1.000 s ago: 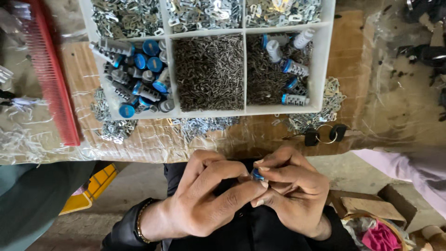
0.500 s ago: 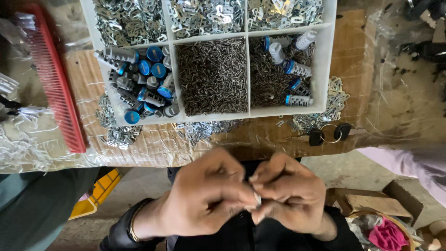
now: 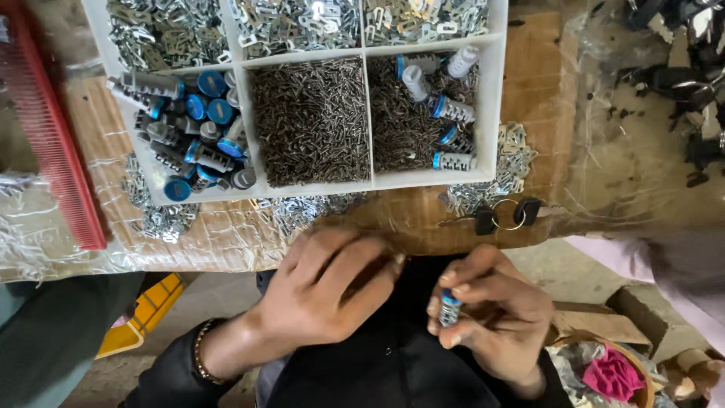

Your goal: The person sits at a workbench and assembles small plastic wall plugs with blue caps. They repeatedly pick metal nails from a compartment box, insert a nail into a plug body, press it in by hand, and place the finished plug back into the box compartment.

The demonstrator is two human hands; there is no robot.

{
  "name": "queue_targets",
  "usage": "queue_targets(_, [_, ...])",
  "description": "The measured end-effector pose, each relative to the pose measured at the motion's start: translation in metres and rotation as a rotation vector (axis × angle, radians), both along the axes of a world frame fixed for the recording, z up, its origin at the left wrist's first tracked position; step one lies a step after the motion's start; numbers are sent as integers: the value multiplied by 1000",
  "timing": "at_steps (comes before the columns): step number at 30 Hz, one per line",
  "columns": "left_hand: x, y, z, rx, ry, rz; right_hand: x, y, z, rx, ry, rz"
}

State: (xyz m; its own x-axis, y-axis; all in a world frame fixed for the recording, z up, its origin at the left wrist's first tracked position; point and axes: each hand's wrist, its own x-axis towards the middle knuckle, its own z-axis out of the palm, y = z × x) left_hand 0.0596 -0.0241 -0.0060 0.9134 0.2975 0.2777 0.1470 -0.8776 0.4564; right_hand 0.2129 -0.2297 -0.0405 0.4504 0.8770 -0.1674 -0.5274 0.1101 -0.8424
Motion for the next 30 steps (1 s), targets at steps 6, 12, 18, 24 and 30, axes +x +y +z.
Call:
queue_targets(6, [-29,-18,-2,-608,-253,155,-11,15,1,-139,119,56])
queue_targets(12, [-25,-4,7,-501,-191,205,-20,23,2,-95,56,107])
queue_targets(18, [-9,1,4,-256,-128,192,-24,16,4,-132,-7,-19])
queue_targets(24, [-77,3,-3,-81,-90,308,-31,26,10,-83,-15,-14])
queue_targets(30, [-113,15,5,-111,147,652,-51,69,6,-27,80,264])
